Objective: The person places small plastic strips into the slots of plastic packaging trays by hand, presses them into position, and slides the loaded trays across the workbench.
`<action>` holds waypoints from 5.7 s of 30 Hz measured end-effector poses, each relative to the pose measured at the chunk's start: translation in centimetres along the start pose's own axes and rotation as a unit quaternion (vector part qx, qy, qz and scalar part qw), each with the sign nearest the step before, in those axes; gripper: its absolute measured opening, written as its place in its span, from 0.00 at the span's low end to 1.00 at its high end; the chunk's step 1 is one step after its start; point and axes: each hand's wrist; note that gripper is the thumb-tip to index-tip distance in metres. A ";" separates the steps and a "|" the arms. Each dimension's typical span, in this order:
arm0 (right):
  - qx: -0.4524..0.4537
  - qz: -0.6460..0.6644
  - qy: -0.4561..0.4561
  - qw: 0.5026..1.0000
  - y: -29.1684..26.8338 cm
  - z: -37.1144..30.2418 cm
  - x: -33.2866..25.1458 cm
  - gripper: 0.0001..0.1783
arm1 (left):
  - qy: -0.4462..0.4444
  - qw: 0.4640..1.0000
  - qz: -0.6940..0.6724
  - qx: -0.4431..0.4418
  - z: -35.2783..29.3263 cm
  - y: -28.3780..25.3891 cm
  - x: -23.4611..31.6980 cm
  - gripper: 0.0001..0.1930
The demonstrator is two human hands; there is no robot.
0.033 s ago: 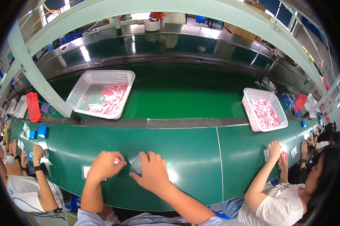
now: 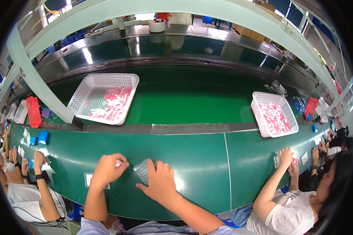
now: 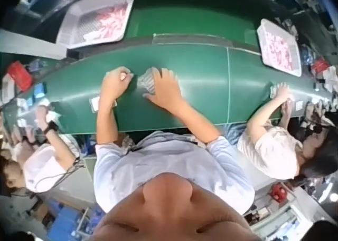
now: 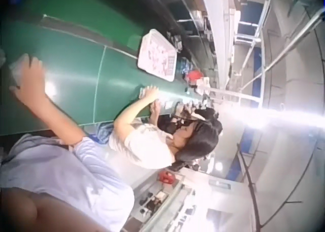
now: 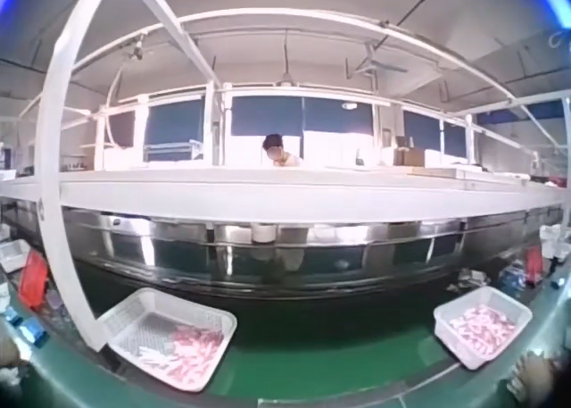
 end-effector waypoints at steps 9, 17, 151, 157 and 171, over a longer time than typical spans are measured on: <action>-0.070 0.026 -0.085 0.994 -0.7 -0.5 3.3 0.52 | -0.041 0.809 -0.575 -0.110 0.4 5.6 -0.4 0.08; -0.011 0.089 -0.157 0.984 0.6 1.8 5.9 0.44 | -0.115 0.572 -0.785 -0.206 1.5 3.6 -1.9 0.08; -0.186 0.118 -0.117 0.968 0.4 8.5 3.9 0.28 | -0.138 0.733 -0.660 -0.095 -8.9 4.5 -2.5 0.16; -0.171 0.294 -0.091 0.936 -0.1 5.5 1.5 0.20 | -0.158 0.747 -0.639 -0.096 -8.4 4.3 -1.5 0.15; -0.002 -0.103 -0.335 0.937 1.1 1.7 4.6 0.15 | -0.153 0.736 -0.654 -0.080 -9.1 4.5 -2.6 0.14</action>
Point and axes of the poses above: each hand's wrist, its own z-axis towards the middle knuckle, its own y-axis out of the palm, x = y × z, and after that the axes turned 3 degrees about -y, right-handed
